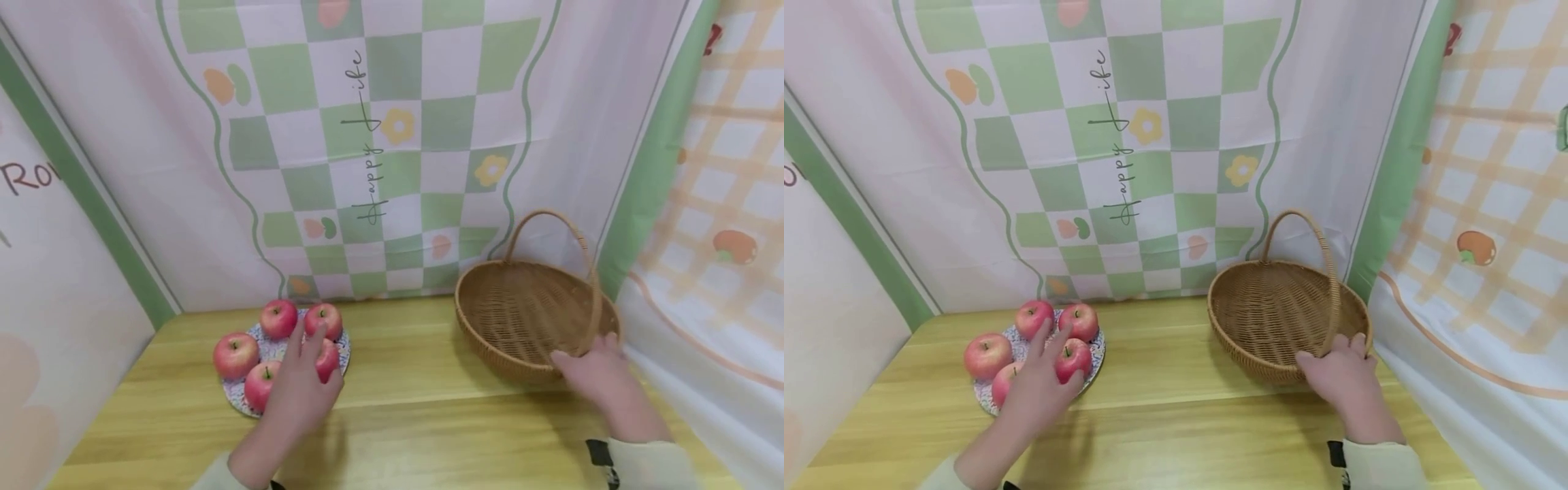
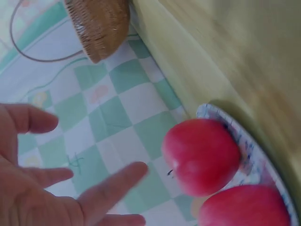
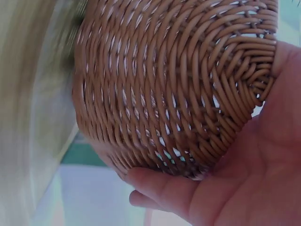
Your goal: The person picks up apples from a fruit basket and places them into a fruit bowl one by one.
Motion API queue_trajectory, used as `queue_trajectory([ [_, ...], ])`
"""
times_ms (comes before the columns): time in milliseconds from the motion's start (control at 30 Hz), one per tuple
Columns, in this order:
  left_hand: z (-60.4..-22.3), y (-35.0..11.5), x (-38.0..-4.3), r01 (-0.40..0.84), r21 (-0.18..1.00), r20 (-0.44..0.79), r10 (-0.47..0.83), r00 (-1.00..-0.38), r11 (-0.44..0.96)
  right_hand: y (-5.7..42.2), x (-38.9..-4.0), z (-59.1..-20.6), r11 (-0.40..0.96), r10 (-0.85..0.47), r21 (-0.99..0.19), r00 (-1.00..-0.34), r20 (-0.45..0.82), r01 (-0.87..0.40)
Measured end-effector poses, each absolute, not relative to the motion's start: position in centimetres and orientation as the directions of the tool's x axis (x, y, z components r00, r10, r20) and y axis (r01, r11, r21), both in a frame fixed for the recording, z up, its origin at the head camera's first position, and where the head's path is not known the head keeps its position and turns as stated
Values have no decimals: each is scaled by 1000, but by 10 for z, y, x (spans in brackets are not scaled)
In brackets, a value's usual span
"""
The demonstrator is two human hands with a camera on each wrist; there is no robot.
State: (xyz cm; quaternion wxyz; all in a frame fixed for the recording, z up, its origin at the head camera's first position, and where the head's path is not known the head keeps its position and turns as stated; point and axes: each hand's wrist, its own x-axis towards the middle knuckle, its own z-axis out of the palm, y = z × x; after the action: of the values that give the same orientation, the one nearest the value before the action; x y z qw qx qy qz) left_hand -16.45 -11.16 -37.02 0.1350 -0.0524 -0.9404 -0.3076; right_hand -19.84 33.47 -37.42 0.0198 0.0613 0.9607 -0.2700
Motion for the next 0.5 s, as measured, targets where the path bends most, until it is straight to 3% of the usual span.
queue_trajectory([
  [167, -369, -105, -159, 186, 413, 255, 83, -963, 892, 349, -201, -372, 830, 131, -537, -988, -78, 152],
  [333, -365, -102, -153, 163, 377, 242, 73, -968, 912, 351, -201, -371, 824, 106, -559, -994, -6, 91],
  [500, -361, -102, -153, 167, 324, 316, 60, -947, 931, 353, -197, -364, 812, 86, -584, -992, 92, 16],
])
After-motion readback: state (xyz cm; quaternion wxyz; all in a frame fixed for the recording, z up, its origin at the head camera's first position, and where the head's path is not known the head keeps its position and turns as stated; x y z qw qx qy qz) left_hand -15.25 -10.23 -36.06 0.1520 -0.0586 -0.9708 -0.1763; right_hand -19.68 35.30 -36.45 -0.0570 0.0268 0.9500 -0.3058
